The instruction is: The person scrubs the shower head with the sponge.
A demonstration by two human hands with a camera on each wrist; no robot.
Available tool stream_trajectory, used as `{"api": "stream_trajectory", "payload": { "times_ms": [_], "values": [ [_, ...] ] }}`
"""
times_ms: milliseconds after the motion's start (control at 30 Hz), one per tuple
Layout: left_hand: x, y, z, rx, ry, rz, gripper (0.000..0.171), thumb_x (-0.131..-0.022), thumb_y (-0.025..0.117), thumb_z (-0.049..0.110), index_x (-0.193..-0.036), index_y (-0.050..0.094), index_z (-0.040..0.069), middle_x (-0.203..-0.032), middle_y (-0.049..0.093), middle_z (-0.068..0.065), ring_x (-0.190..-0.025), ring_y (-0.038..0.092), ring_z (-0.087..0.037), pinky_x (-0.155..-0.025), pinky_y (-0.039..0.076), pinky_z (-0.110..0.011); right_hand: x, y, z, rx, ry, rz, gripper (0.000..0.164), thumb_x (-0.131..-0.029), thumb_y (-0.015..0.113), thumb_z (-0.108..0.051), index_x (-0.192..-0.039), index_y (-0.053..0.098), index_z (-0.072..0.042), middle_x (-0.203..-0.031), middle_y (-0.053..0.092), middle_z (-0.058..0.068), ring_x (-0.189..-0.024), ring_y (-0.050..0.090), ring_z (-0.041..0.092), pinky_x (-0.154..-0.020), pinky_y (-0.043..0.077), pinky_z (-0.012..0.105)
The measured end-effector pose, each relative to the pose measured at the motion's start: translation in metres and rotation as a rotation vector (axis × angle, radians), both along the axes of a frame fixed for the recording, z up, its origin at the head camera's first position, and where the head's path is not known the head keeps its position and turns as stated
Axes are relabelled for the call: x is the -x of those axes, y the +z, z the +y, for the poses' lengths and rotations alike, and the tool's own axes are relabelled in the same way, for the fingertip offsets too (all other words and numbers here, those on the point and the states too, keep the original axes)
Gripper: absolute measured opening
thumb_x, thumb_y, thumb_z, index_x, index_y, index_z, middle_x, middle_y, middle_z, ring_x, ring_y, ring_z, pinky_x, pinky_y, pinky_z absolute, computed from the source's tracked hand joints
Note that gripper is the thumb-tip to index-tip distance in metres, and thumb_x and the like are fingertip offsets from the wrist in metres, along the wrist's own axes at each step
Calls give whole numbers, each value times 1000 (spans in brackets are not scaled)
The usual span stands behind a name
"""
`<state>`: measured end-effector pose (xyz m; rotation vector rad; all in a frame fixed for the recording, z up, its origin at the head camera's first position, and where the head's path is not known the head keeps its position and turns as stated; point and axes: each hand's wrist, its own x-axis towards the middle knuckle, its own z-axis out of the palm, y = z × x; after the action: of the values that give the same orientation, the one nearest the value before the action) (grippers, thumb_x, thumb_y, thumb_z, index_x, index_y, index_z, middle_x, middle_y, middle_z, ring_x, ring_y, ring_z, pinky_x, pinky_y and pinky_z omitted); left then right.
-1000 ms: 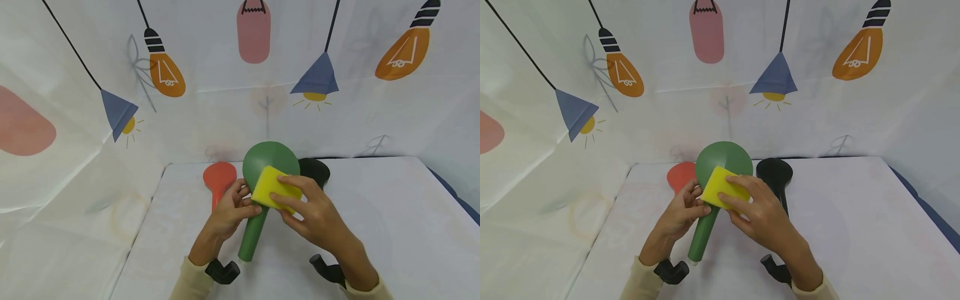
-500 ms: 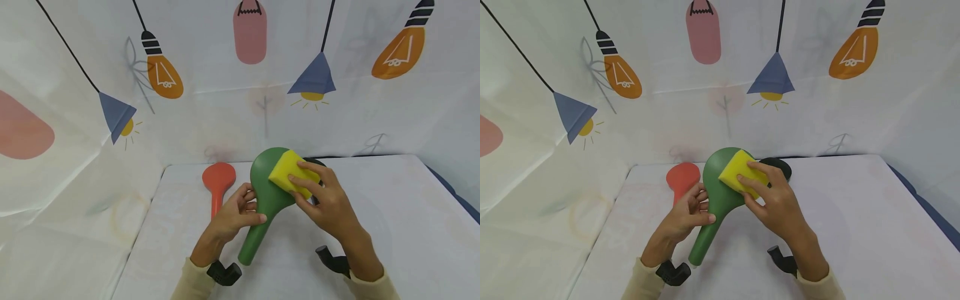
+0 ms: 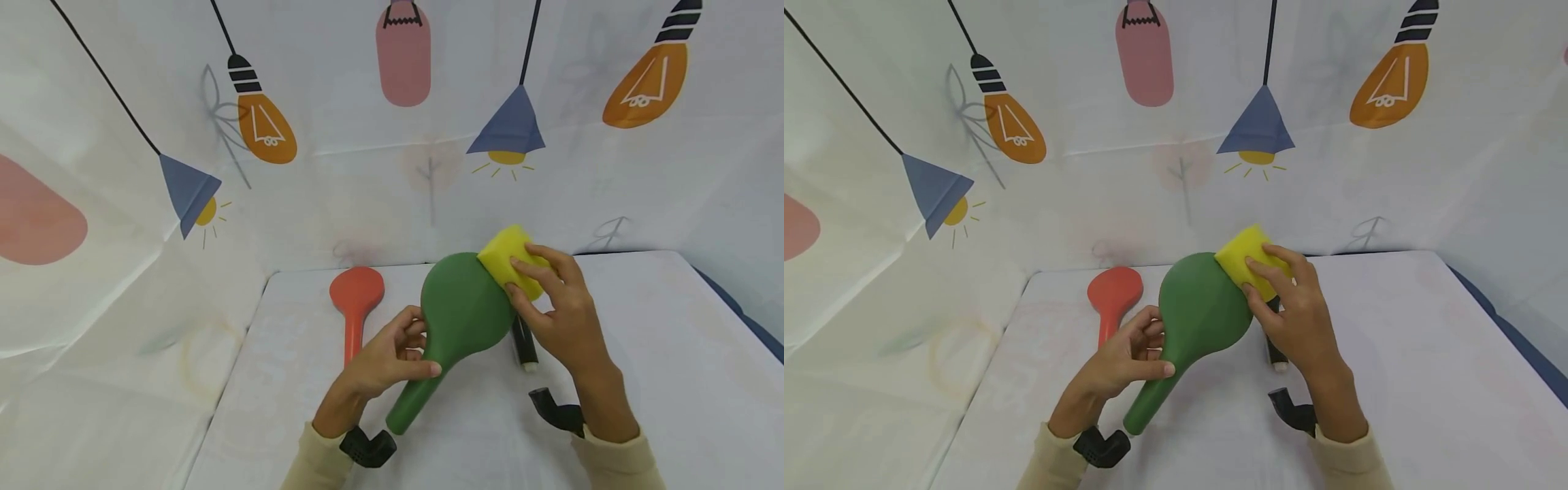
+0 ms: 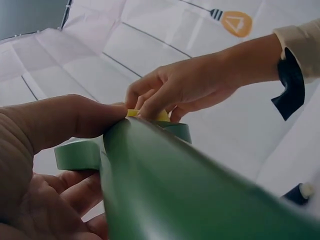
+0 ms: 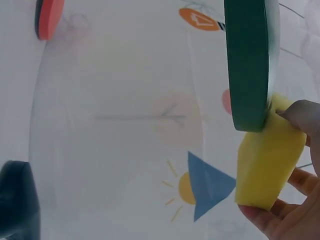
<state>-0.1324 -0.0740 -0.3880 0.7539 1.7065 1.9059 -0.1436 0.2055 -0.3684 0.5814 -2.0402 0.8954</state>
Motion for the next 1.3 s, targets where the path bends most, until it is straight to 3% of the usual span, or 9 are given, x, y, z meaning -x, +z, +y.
{"api": "stream_trajectory", "payload": {
  "times_ms": [133,300,433,567,700,800,933,1133,1300],
  "values": [
    [0,-1,1,-15,-18,16,57,-84,73,4,-134,44,4,-124,64,-8,-98,64,-13,-77,56,-23,1,0,7,-16,-102,-49,46,-79,75,0,-124,68,-6,-135,55,20,-124,53,38,-104,32,4],
    [-1,-2,2,-73,-52,5,60,-85,70,2,-138,43,2,-126,65,-6,-101,67,-15,-81,58,-27,4,-3,17,-19,-190,-106,45,-82,76,0,-126,67,-6,-134,55,22,-125,51,40,-99,28,0],
    [-1,-2,1,-70,-16,-4,60,-86,68,3,-141,43,5,-128,65,-5,-103,67,-16,-84,57,-30,2,-2,22,20,-183,-124,49,-83,75,1,-130,65,-6,-135,54,23,-125,51,40,-97,29,-1],
    [0,-1,-2,-48,51,-20,60,-87,67,4,-142,43,8,-132,64,-10,-105,67,-18,-87,56,-35,-6,2,18,54,-128,-128,54,-82,74,2,-134,62,-9,-136,54,20,-124,52,35,-98,33,1],
    [1,1,-4,-51,96,-42,60,-89,67,5,-143,43,9,-132,63,-10,-104,67,-19,-88,56,-37,-15,8,5,63,-3,-102,54,-83,72,0,-135,61,-9,-138,54,17,-127,50,23,-103,36,6],
    [1,2,-5,-57,116,-53,59,-89,67,6,-143,43,10,-130,64,-6,-105,67,-18,-87,56,-36,-21,12,-11,41,109,-57,43,-93,68,-21,-133,62,-5,-138,53,19,-128,49,19,-105,38,9],
    [2,2,-5,-77,118,-62,59,-90,68,6,-143,43,11,-130,65,-3,-106,67,-18,-89,56,-36,-33,15,-37,-52,212,22,48,-100,56,-43,-127,66,-4,-135,54,22,-127,50,26,-109,37,12],
    [1,1,-6,-93,120,-46,63,-88,67,2,-144,39,9,-123,60,-1,-104,61,-18,-93,55,-33,-48,13,-70,-239,307,107,34,-103,50,-33,-123,71,-14,-136,55,18,-125,50,34,-119,29,20],
    [1,2,-5,-65,126,-17,70,-86,68,-1,-148,36,8,-119,55,-4,-101,57,-21,-90,56,-33,-53,9,-78,-293,317,124,33,-104,47,-29,-122,71,-16,-136,57,16,-123,51,35,-121,27,25]
  ]
}}
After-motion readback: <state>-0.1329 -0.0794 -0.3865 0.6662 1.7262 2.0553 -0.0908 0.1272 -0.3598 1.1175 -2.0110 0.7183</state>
